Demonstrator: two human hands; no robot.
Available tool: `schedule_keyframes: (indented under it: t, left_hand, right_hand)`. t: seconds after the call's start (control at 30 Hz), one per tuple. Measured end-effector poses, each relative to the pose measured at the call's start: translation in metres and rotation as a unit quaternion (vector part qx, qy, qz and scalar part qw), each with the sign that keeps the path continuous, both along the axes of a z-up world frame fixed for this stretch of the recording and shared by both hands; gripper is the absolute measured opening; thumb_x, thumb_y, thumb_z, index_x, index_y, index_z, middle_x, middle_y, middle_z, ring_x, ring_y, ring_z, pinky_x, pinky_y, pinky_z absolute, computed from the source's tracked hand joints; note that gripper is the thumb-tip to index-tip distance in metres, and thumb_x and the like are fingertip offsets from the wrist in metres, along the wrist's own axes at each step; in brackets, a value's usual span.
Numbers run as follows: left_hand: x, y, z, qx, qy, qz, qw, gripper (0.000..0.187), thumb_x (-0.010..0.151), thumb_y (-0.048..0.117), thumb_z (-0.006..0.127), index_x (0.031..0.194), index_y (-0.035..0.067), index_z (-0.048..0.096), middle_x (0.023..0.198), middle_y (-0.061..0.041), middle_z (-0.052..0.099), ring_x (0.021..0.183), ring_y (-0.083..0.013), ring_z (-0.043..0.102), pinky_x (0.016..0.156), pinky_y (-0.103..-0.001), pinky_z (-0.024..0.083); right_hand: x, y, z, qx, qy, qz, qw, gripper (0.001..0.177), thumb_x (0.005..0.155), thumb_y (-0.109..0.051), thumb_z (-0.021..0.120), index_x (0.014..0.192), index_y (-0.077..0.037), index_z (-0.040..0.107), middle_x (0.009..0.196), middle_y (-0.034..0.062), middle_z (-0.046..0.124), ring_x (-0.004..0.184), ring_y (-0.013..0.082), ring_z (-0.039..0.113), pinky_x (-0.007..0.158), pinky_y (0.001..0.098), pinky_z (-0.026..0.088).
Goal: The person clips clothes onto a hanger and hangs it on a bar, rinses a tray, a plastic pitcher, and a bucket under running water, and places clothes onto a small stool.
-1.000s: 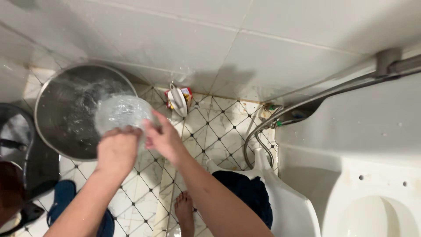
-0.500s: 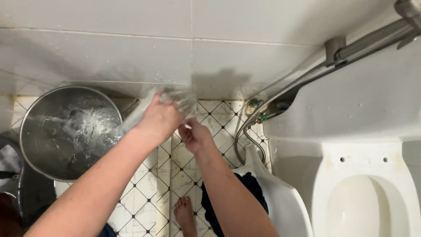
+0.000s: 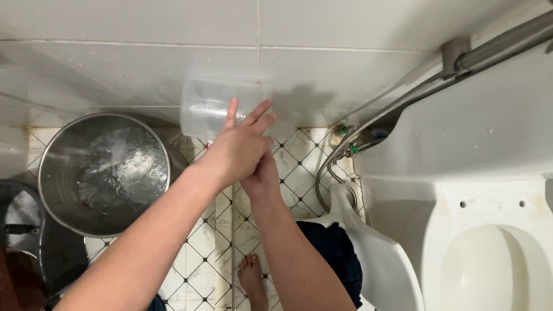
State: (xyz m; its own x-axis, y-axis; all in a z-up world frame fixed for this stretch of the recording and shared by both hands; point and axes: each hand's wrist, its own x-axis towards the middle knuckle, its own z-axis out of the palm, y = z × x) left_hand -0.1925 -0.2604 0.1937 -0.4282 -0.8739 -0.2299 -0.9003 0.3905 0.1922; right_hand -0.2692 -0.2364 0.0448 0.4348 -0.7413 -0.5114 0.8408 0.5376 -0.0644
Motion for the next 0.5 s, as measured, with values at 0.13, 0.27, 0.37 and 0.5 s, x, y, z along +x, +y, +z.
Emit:
schedule_keyframes:
  t: [0.13,0.27,0.37,0.5]
  left_hand:
    - [0.033,0.014,-0.014,-0.063,0.143,0.131,0.979,0.014,0.084,0.015,0.070,0.095,0.008,0.075,0.159,-0.025,0.033,0.150,-0.0379,0.021,0.118,-0.068,0.013]
    - [0.094,0.046,-0.048,-0.183,0.223,0.385,0.877,0.067,0.087,0.014,0.070,0.144,-0.008,0.044,0.146,-0.030,0.047,0.137,-0.0437,0.047,0.116,-0.053,0.043]
    - [0.164,0.075,-0.075,0.091,0.147,0.628,0.759,0.066,0.095,0.022,0.071,0.143,-0.009,0.038,0.123,-0.035,0.062,0.107,-0.0437,0.067,0.096,-0.048,0.054]
    - [0.245,0.129,-0.121,0.160,0.390,0.690,0.589,0.054,0.101,0.018,0.060,0.137,-0.020,0.046,0.124,-0.031,0.064,0.099,-0.0362,0.072,0.082,-0.043,0.063]
  right_hand:
    - [0.019,0.008,-0.011,0.055,0.004,-0.001,0.998,0.048,0.103,-0.031,0.040,0.142,-0.004,0.048,0.126,0.0126,0.068,0.114,0.0237,0.068,0.094,0.0413,0.059]
    - [0.045,0.019,-0.014,-0.076,0.222,0.034,0.971,0.054,0.098,-0.012,0.061,0.150,-0.013,0.045,0.090,0.0089,0.062,0.068,0.0149,0.059,0.063,0.0303,0.054]
    - [0.070,0.035,-0.007,-0.142,0.294,0.110,0.939,0.058,0.096,-0.010,0.064,0.150,-0.011,0.045,0.087,0.0095,0.062,0.062,0.0134,0.058,0.057,0.0297,0.054]
    - [0.105,0.056,-0.006,-0.280,0.355,0.225,0.863,0.065,0.099,-0.017,0.068,0.158,-0.011,0.044,0.089,0.0108,0.061,0.067,0.0128,0.060,0.061,0.0294,0.055]
